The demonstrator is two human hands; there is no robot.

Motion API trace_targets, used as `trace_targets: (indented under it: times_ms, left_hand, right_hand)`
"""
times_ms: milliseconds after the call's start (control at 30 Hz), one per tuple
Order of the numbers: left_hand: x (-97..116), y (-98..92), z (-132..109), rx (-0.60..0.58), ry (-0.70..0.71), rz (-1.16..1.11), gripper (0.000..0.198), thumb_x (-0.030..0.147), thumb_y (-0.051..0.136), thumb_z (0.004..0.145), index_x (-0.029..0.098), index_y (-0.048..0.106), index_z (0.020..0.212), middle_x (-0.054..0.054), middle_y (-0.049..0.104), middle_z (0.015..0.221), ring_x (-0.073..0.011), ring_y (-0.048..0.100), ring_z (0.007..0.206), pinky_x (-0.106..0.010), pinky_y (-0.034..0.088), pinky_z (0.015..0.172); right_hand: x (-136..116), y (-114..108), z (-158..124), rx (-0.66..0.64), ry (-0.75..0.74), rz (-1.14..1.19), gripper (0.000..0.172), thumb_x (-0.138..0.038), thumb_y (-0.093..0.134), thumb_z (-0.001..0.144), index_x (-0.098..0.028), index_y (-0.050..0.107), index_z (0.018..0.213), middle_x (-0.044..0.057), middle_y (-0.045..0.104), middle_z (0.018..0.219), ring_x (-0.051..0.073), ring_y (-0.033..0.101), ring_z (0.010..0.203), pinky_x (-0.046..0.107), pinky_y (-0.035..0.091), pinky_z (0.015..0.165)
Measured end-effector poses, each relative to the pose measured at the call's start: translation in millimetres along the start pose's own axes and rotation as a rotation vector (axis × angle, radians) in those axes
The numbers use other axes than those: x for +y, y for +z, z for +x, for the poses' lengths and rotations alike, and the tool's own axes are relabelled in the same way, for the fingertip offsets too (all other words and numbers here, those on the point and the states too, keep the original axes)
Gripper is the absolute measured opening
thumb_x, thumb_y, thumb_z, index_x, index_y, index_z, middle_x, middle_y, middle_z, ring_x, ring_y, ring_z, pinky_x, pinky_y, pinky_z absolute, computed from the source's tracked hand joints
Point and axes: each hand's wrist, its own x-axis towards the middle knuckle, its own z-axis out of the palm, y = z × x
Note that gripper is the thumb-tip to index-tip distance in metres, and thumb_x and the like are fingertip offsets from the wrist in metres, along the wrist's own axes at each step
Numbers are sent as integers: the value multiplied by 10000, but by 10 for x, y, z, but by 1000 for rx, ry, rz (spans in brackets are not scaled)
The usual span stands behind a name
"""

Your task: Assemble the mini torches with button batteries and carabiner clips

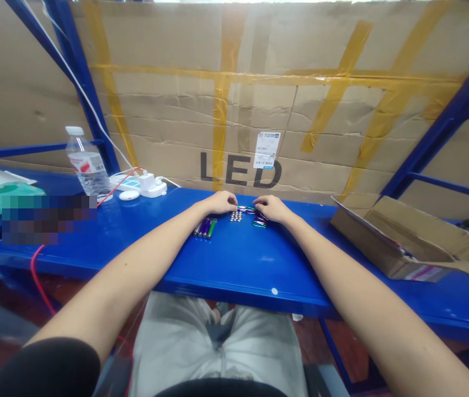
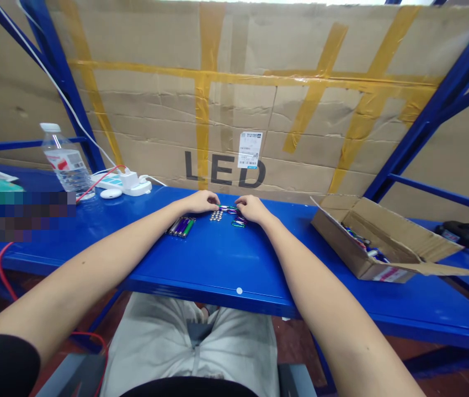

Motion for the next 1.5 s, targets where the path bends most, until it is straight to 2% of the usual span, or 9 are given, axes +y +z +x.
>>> trace_targets:
  times_ms: [233,400,467,533,633,967,1133,1333,1500]
  left_hand:
    - [13,-20,-44,58,-33,2,362,355,645,824,149,685,1119,-93,723,1131,-207,660,1007,-292,485,880]
    - [-59,-236,-98,126,-22,49,281,342,600,822,137,715,977,-83,744,1006,-195,649,927,-285,469,839]
    - [-72,-392,-153,31,-39,95,245,315,602,781,135,727,889,-63,743,901,-179,632,842,-263,453,754]
    - [-52,-543,-223,-181,-41,114,237,318,628,728,157,744,858,-25,735,843,-157,612,793,-239,429,715]
    - [29,-681,-319,-402,-68,174,236,331,649,669,177,760,808,-1,714,765,-139,576,735,-228,397,678]
    - [142,-653,-370,-504,-71,151,223,302,707,618,178,784,787,1,733,755,-136,575,742,-228,387,683]
    - [128,-636,-354,-467,-50,171,240,305,675,639,169,785,805,7,723,734,-128,556,711,-230,382,661]
    - [143,-579,-334,-455,7,131,229,305,655,655,185,793,792,16,723,736,-117,555,690,-222,386,655]
    - [229,-480,-323,-450,45,86,176,318,696,657,194,782,748,4,729,741,-132,569,694,-242,408,690]
  right_hand:
    - [-106,-116,-65,131,-34,-13,290,-152,514,907,-133,756,1067,128,744,1127,242,664,1049,332,471,924]
    - [-496,-50,-225,143,-352,17,220,-134,552,864,-157,766,910,80,744,924,200,652,869,310,473,821]
    - [-722,43,-326,49,-513,47,228,-115,561,854,-163,761,954,69,735,931,187,642,847,303,474,807]
    - [-918,145,-415,-30,-623,53,259,-114,554,871,-169,748,1035,70,730,965,188,638,874,313,473,839]
    - [-1063,247,-480,-128,-702,37,293,-103,539,888,-168,730,1100,93,714,1046,199,631,955,332,465,895]
    - [-1025,211,-491,-141,-635,15,187,-151,558,890,-160,698,1015,63,704,917,183,608,838,304,452,799]
    - [-1107,238,-544,-169,-676,5,257,-189,544,915,-185,687,1129,93,712,1109,209,625,997,320,436,877]
    - [-1130,153,-566,-245,-646,-15,139,-149,539,873,-185,668,836,25,685,799,152,586,727,267,414,704]
    - [-1122,-51,-587,-394,-452,-97,125,-244,653,826,-205,589,726,-4,640,685,137,539,609,266,350,559]
